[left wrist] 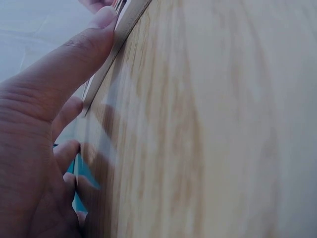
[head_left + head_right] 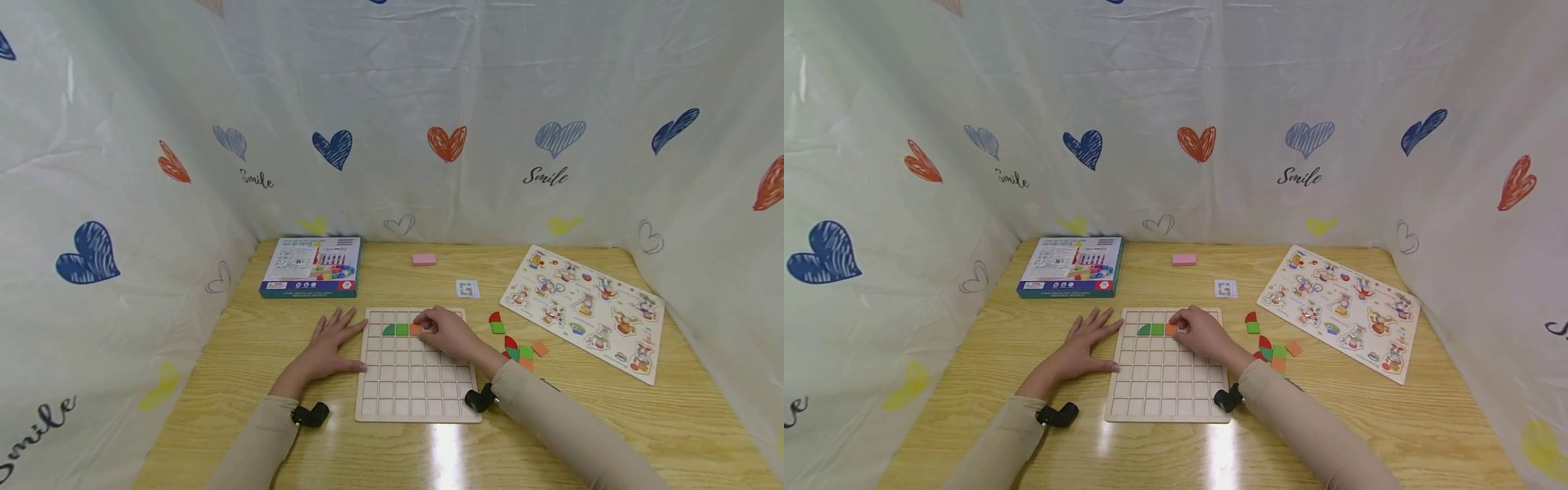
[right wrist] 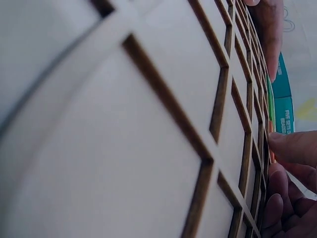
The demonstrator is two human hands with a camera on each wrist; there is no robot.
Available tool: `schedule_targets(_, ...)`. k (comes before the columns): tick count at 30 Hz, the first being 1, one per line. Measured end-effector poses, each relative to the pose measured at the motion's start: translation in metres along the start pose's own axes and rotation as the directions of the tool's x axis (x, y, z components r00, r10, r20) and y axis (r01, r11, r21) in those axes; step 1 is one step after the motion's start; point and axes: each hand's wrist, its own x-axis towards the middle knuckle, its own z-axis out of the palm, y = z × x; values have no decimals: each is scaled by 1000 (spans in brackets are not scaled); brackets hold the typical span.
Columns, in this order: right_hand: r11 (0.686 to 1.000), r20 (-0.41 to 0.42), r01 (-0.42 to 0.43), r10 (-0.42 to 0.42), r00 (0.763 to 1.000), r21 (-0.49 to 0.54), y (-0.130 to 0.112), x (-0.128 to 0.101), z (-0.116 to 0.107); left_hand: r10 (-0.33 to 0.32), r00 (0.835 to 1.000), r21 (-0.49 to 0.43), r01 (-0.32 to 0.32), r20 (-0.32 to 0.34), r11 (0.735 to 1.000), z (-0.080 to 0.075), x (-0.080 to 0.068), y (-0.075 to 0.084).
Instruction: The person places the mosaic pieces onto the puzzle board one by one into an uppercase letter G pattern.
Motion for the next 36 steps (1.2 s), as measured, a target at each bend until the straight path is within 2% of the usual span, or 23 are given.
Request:
schedule_targets(11, 995, -5, 38, -38, 999, 97, 8, -13, -13, 6, 1000, 13, -6, -6, 1000, 1, 0, -1)
schedule_targets(20, 993, -69, -1, 9, 998, 114, 35, -47, -39, 4, 1000, 16, -4, -1, 1000, 0, 0, 0)
schedule_targets(28, 994, -104, -41, 52, 993, 105, 56, -81, -66, -10, 1000, 24, 10, 2, 1000, 0, 0, -1)
schedule_targets(36, 997, -133, -74, 77, 988, 33, 68, -110, -84, -5, 1000, 23, 5, 0, 1000, 2, 1, -1)
